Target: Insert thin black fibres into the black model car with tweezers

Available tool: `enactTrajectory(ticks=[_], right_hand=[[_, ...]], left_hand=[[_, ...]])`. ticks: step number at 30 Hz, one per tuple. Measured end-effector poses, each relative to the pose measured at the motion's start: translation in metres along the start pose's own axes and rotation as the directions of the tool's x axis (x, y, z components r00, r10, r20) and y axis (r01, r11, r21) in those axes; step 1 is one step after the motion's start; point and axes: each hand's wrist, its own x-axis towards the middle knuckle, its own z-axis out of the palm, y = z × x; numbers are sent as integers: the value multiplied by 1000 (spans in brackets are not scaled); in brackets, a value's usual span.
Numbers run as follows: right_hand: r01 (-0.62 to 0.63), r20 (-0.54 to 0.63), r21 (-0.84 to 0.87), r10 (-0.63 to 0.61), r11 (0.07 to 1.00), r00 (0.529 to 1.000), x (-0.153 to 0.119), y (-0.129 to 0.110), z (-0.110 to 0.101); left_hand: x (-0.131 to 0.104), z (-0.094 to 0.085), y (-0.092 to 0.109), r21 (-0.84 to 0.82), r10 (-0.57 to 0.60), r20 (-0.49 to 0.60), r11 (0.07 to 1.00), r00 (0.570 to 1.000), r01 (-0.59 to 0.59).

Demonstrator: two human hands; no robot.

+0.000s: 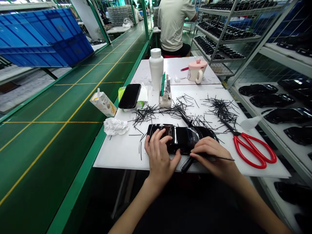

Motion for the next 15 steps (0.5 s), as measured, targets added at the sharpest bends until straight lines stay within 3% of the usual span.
enactTrajectory(ticks=[15], right_hand=[[-12,1,-10,12,1000,1000,0,0,0]], left_hand=[[0,0,0,-12,-7,-6,1000,1000,7]])
